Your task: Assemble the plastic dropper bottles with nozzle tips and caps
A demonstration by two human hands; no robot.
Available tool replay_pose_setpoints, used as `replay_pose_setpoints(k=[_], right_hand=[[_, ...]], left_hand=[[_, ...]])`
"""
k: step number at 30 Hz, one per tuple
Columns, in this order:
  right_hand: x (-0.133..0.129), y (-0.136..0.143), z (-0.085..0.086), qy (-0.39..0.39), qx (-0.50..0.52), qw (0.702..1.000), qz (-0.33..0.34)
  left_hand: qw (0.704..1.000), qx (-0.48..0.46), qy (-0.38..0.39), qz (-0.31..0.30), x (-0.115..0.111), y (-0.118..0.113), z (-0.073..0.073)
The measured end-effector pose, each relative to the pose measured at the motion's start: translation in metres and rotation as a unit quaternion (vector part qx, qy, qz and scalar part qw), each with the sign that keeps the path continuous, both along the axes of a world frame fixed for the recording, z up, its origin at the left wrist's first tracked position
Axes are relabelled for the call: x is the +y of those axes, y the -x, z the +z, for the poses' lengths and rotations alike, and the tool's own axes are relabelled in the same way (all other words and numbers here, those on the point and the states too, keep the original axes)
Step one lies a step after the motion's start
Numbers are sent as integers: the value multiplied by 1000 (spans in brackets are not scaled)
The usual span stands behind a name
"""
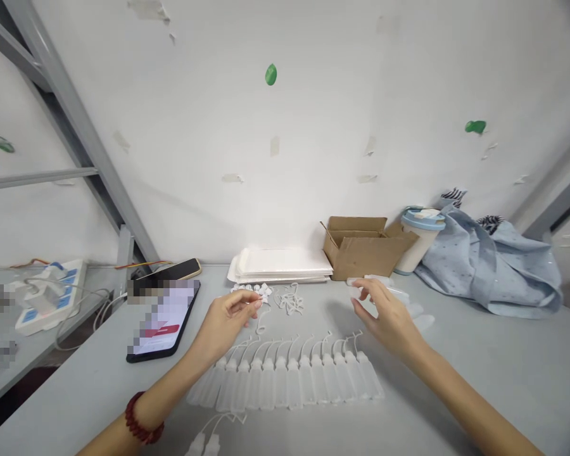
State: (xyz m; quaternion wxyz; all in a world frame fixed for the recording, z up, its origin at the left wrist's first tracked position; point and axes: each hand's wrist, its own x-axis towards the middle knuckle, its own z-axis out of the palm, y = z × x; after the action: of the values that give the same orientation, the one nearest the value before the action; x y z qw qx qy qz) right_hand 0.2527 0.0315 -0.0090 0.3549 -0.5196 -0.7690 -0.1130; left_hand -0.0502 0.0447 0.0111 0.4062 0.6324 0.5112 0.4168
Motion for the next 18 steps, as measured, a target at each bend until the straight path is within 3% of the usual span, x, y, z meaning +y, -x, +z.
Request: replay_pose_setpoints(k=[4, 9, 14, 18], right_hand=[[-10, 13, 6, -3, 72, 996, 47], [-34, 39, 9, 100, 195, 963, 154], [-53, 60, 11, 201, 292, 907, 229], [-58, 64, 12, 223, 313, 891, 240]], left_hand=[[999, -27, 26, -18, -6, -5, 6], [986, -93, 104, -85, -22, -14, 14], [964, -159, 170, -125, -34, -19, 9], [943, -210, 208, -153, -39, -23, 4]])
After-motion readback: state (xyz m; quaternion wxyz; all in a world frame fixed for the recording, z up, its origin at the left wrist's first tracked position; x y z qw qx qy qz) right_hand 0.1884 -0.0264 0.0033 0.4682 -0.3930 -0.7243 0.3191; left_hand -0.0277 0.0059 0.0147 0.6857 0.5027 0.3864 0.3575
